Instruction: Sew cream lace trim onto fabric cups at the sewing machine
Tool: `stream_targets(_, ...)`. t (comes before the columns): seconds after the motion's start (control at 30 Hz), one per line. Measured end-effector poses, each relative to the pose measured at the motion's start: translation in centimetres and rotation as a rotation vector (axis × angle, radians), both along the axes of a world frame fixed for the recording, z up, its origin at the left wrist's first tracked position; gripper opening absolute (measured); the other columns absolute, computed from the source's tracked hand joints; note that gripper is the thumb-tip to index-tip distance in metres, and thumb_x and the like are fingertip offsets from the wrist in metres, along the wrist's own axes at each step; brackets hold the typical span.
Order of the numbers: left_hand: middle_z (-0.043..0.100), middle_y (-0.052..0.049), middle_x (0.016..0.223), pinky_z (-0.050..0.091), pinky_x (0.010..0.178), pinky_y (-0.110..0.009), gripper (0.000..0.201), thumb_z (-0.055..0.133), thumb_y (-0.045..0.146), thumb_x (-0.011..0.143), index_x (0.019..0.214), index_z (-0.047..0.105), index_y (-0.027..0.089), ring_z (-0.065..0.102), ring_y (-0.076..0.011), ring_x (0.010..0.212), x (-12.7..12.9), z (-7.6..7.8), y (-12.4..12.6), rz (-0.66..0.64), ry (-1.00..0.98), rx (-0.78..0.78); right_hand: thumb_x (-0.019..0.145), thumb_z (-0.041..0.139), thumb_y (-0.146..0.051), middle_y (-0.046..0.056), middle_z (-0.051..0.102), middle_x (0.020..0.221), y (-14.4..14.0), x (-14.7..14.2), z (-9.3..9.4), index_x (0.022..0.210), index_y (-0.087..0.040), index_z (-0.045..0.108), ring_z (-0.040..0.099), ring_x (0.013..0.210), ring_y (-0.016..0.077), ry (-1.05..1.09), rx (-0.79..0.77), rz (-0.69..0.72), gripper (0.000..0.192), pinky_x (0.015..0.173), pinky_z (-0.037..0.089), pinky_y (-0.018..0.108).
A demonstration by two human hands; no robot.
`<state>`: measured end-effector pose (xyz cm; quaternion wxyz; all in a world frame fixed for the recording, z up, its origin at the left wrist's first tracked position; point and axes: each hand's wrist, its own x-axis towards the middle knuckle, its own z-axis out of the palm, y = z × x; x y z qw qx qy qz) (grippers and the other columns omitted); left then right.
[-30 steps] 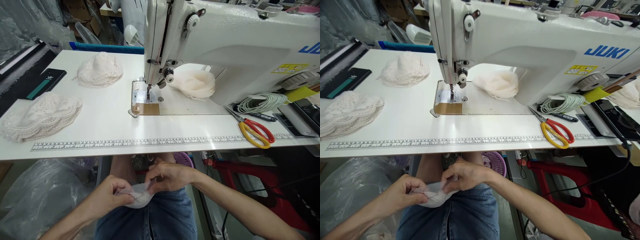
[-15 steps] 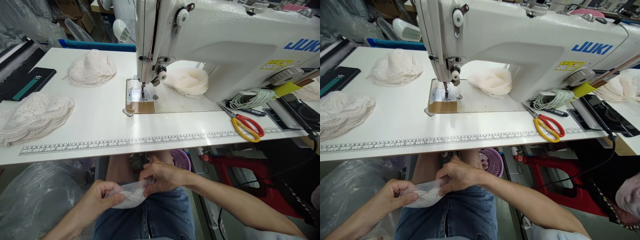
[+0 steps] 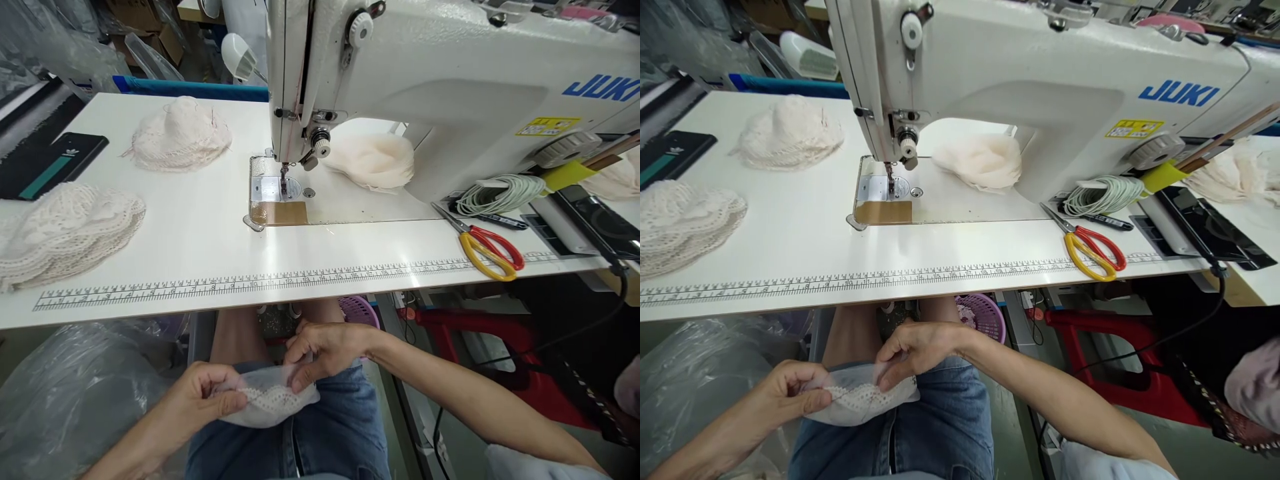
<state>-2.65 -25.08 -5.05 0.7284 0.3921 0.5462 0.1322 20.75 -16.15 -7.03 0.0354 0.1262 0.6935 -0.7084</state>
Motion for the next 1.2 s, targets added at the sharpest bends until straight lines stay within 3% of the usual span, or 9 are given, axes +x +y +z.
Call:
stream_targets(0.2,0.058,0.0,0.061,0.034,0.056,-0.019,0.034,0.069,0.048,0.07,0.069,0.068,0.014,0.046,-0.012,0.059,0.1,0.2,-0.3,0.068,0.005,-0.038,0.069,0.074,-0.034,-0.002,0.064,0.071,-0.7,-0.3,0.0,0.084,-0.013,0.067,0.058,0.063,0.0089,-0.04,0.1,-0.073,0.027,0.054,0.041,0.013)
stream_targets(0.33,0.052,0.003,0.057,0.031,0.053,-0.018,0.036,0.067,0.048,0.071,0.064,0.064,0.013,0.042,-0.0104,0.056,-0.1,0.0,-0.7,0.088,0.058,0.004,0.076,0.068,-0.031,-0.003,0.06,0.066,-0.9,-0.4,0.0,0.081,-0.011,0.067,0.054,0.059,0.0063,0.055,0.085,-0.126,0.021,0.053,0.039,0.012)
stream_targets(0.43,0.044,0.005,0.051,0.025,0.049,-0.018,0.033,0.07,0.044,0.068,0.06,0.063,0.013,0.035,-0.0083,0.051,-0.1,0.3,-0.4,-0.009,0.058,0.009,0.077,0.067,-0.031,-0.003,0.058,0.064,-0.8,-0.4,0.4,0.082,-0.01,0.067,0.052,0.057,0.0057,0.062,0.045,-0.094,0.022,0.051,0.038,0.012)
stream_targets(0.57,0.058,0.002,0.065,0.031,0.055,-0.019,0.024,0.072,0.034,0.066,0.082,0.072,0.016,0.044,-0.0107,0.059,0.7,0.9,0.7,-0.195,-0.037,-0.075,0.076,0.067,-0.029,-0.001,0.061,0.067,-0.6,-0.9,0.6,0.084,-0.009,0.067,0.055,0.059,0.0074,0.034,0.015,-0.011,0.022,0.051,0.039,0.012)
stream_targets(0.73,0.052,0.004,0.051,0.029,0.05,-0.019,0.014,0.068,0.027,0.066,0.069,0.075,0.016,0.038,-0.0089,0.051,1.5,0.6,1.2,-0.241,0.038,-0.052,0.077,0.065,-0.022,0.004,0.066,0.078,0.0,-0.2,-0.4,0.089,-0.005,0.068,0.061,0.071,0.0125,0.04,-0.16,0.062,0.021,0.064,0.046,0.016)
stream_targets(0.87,0.053,0.004,0.049,0.03,0.049,-0.018,0.013,0.069,0.027,0.064,0.065,0.075,0.016,0.038,-0.0083,0.049,1.2,0.3,0.9,-0.215,0.057,-0.056,0.076,0.065,-0.02,0.004,0.066,0.081,0.2,1.5,-1.2,0.092,-0.006,0.068,0.062,0.075,0.0121,0.048,-0.311,0.018,0.022,0.073,0.048,0.019)
stream_targets(1.0,0.059,0.001,0.055,0.033,0.053,-0.019,0.017,0.07,0.029,0.063,0.068,0.075,0.014,0.044,-0.01,0.054,0.9,0.4,0.8,-0.135,0.034,-0.11,0.068,0.074,-0.025,0.003,0.066,0.088,-0.3,2.5,-1.4,0.101,-0.012,0.066,0.062,0.083,0.0139,0.037,-0.407,-0.038,0.036,0.078,0.049,0.023)
stream_targets(1.2,0.064,-0.002,0.064,0.036,0.058,-0.021,0.029,0.075,0.042,0.063,0.07,0.074,0.013,0.05,-0.0133,0.062,0.2,-0.1,0.3,0.023,-0.012,-0.131,0.055,0.083,-0.023,0.001,0.064,0.091,-2.1,2.8,-1.9,0.109,-0.017,0.06,0.06,0.085,0.0132,0.034,-0.48,-0.282,0.058,0.076,0.049,0.023)
